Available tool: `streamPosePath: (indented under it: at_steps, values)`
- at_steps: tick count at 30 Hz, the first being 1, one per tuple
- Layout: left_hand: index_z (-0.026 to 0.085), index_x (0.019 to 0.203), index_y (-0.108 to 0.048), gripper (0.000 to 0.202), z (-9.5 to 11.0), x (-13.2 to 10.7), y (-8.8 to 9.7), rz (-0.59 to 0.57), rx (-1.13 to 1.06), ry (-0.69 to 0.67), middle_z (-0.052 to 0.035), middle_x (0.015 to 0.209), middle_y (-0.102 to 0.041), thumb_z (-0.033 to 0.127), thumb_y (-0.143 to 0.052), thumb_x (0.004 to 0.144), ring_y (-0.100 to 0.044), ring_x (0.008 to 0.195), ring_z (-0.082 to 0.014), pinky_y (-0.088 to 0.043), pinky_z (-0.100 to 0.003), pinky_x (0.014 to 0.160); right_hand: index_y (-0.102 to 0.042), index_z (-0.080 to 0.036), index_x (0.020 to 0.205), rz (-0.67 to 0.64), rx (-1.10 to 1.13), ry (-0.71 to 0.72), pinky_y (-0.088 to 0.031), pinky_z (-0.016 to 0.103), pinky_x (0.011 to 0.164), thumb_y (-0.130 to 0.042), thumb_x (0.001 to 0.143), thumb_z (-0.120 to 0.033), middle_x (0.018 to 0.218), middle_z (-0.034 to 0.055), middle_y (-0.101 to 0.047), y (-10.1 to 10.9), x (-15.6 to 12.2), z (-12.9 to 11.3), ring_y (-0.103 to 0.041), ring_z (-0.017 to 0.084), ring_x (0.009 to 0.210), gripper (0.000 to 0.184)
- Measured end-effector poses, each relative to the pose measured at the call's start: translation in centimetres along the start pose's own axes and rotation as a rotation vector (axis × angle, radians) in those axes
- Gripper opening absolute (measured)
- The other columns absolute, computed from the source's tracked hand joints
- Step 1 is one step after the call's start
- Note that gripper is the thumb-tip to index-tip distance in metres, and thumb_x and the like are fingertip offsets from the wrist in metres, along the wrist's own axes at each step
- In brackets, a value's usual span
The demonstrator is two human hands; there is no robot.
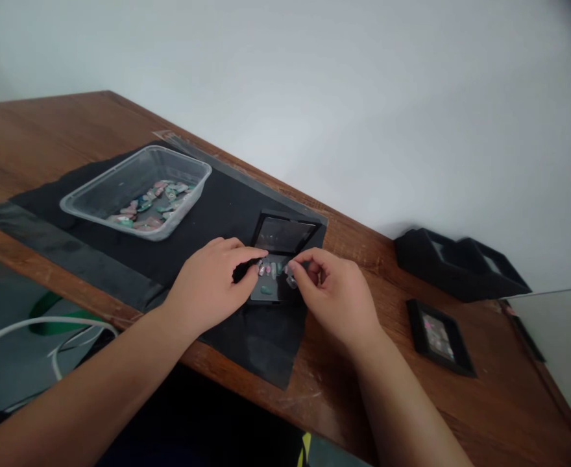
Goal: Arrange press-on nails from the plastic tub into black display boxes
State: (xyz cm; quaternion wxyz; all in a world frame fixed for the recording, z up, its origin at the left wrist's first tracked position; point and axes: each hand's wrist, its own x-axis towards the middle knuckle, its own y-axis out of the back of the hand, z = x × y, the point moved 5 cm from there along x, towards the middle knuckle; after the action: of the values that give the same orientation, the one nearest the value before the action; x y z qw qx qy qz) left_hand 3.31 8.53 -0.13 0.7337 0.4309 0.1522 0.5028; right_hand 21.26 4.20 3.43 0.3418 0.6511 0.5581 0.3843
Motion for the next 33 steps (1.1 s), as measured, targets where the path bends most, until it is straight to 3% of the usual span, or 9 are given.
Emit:
streamPosePath:
  at_steps: [9, 18, 27, 33]
  values:
    - [0.024, 0.118, -0.071, 0.032, 0.1, 0.0, -0.2, -0.025, 0.051, -0.044, -0.0067, 0.103, -0.07, 0.031, -0.048, 0.096, -0.06, 0.1, -0.0298, -0.048, -0.043, 0.085, -0.073, -0.027, 0.09, -0.057, -0.035, -0.02, -0.028, 0.027, 0.055, -0.061, 0.092, -0.039, 0.061, -0.0043, -0.059, -0.3, -0.1, 0.0, -0.052, 0.014, 0.058, 0.017]
    - [0.022, 0.108, -0.069, 0.024, -0.3, 0.0, -0.1, 0.009, 0.004, 0.02, -0.0047, 0.088, -0.065, 0.032, -0.055, 0.091, -0.06, 0.088, -0.0258, -0.045, -0.037, 0.075, -0.073, -0.027, 0.091, -0.05, -0.041, -0.013, -0.029, 0.026, 0.055, -0.061, 0.092, -0.038, 0.061, -0.0041, -0.059, -0.2, -0.2, -0.1, -0.053, 0.014, 0.058, 0.017]
    - [0.026, 0.109, -0.07, 0.026, -0.9, -0.6, 0.5, 0.058, -0.161, 0.116, -0.0021, 0.09, -0.064, 0.04, -0.057, 0.092, -0.059, 0.076, -0.0193, -0.043, -0.03, 0.061, -0.073, -0.026, 0.089, -0.023, -0.032, -0.003, -0.029, 0.026, 0.054, -0.061, 0.092, -0.039, 0.061, -0.0035, -0.059, 0.2, -0.3, -0.3, -0.053, 0.014, 0.057, 0.018]
    - [0.026, 0.111, -0.071, 0.026, -0.9, -1.1, 0.8, 0.073, -0.191, 0.071, -0.0034, 0.095, -0.066, 0.041, -0.059, 0.094, -0.063, 0.091, -0.0229, -0.047, -0.035, 0.078, -0.073, -0.026, 0.087, 0.015, -0.062, -0.013, -0.028, 0.027, 0.054, -0.06, 0.094, -0.043, 0.061, -0.0035, -0.061, 0.5, -0.2, -0.6, -0.053, 0.013, 0.057, 0.022]
